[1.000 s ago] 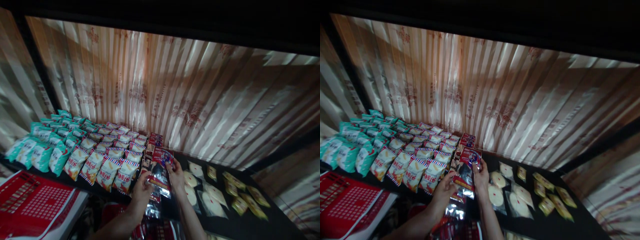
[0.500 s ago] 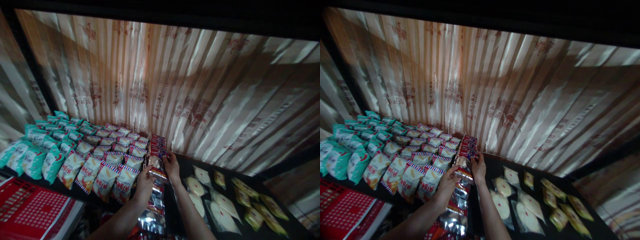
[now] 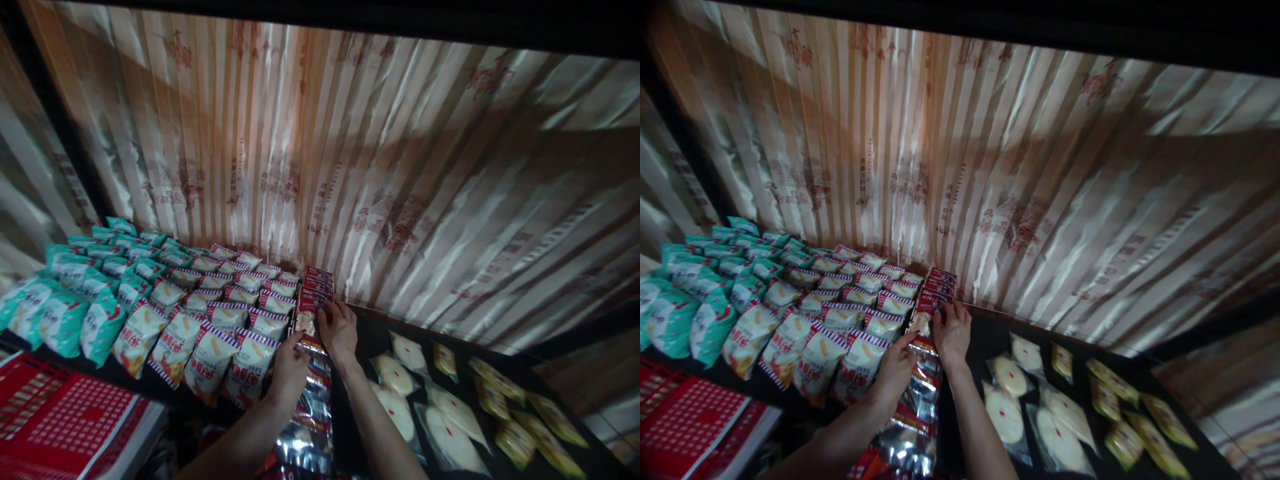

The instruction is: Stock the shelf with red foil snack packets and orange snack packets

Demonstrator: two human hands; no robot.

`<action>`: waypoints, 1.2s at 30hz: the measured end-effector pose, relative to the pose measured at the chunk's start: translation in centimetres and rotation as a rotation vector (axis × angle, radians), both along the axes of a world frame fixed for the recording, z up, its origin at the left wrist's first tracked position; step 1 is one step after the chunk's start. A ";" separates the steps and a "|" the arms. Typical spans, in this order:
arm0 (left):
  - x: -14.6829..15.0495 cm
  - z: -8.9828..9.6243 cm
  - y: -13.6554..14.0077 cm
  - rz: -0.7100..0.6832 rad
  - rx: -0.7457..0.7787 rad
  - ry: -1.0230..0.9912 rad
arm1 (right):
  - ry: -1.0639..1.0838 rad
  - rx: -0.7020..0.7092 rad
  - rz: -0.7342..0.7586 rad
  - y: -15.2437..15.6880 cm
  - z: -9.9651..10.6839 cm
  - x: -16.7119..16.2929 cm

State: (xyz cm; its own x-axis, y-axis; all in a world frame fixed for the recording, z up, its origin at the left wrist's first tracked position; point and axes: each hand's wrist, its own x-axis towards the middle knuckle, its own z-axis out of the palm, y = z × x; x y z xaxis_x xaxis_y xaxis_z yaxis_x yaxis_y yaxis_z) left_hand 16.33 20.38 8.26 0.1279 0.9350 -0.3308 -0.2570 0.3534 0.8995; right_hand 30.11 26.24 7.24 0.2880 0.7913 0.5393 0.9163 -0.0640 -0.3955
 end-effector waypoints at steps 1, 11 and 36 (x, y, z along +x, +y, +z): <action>0.0 0.1 0.0 0.007 0.003 0.003 | -0.027 0.012 0.051 0.2 0.1 -0.2; -0.2 0.8 -0.3 0.050 0.141 0.142 | -0.141 -0.114 0.134 1.5 -0.5 -1.6; -0.7 1.8 -4.4 -0.004 0.375 0.308 | -0.071 -0.040 0.119 0.1 0.7 -2.4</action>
State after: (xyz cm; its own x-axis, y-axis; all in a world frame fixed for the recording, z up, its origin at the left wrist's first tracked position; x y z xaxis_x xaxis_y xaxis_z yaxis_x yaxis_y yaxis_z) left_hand 15.66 15.98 10.09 0.0810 0.9967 0.0063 0.0425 -0.0097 0.9991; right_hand 27.71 26.29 7.93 0.1528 0.8392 0.5219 0.9438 0.0326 -0.3289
